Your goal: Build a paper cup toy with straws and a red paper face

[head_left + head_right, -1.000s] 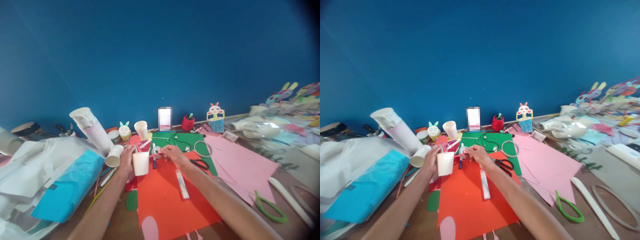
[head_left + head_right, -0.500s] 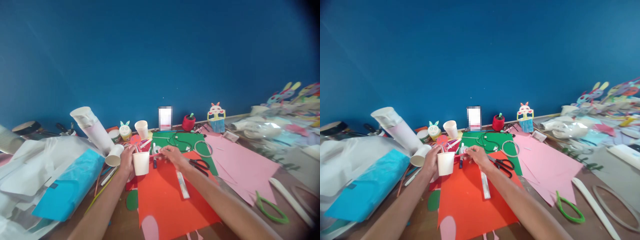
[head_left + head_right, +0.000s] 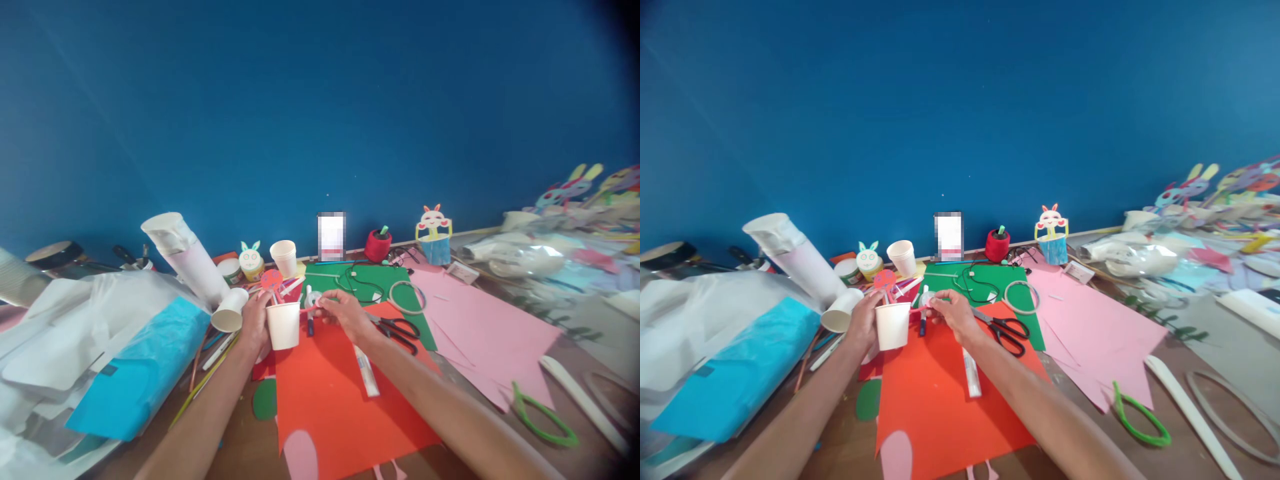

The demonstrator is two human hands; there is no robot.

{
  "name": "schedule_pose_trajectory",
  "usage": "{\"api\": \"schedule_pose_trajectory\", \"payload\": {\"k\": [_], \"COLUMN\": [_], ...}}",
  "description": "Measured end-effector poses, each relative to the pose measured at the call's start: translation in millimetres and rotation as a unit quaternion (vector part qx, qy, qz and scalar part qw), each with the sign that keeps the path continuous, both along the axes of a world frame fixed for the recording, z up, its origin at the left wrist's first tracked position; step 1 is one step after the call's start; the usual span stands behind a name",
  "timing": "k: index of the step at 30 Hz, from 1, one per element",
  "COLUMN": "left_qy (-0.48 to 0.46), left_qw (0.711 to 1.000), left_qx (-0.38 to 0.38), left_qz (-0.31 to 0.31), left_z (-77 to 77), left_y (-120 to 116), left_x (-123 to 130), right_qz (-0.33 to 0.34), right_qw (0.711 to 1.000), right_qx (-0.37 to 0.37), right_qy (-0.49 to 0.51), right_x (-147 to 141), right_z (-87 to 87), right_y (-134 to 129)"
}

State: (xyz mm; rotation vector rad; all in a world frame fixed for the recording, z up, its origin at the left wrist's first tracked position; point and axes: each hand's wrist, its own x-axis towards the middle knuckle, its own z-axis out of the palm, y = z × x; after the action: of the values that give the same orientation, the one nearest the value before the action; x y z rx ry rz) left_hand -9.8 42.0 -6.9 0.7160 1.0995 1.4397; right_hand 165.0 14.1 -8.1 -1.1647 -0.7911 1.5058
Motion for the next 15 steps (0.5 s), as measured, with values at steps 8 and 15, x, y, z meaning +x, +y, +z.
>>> {"api": "schedule_pose_trajectory", "payload": {"k": [8,15], "left_qy": [-0.011,-0.018], "left_qw": [1.0,1.0], "left_qx": [0.003,0.007], "left_qz": [0.02,0.014], "left_z": [-3.0,-5.1], "left_y": [1,1], "left_x": [0,1], "right_qz": [-0.032,-0.054], "right_qw": [0.999,0.995], "right_qx": [0.009,0.073], "right_qy": [0.009,-0.05], "right_x": [-4,-6], "right_z": [-4.7,-12.7], "right_y": [0,1]}}
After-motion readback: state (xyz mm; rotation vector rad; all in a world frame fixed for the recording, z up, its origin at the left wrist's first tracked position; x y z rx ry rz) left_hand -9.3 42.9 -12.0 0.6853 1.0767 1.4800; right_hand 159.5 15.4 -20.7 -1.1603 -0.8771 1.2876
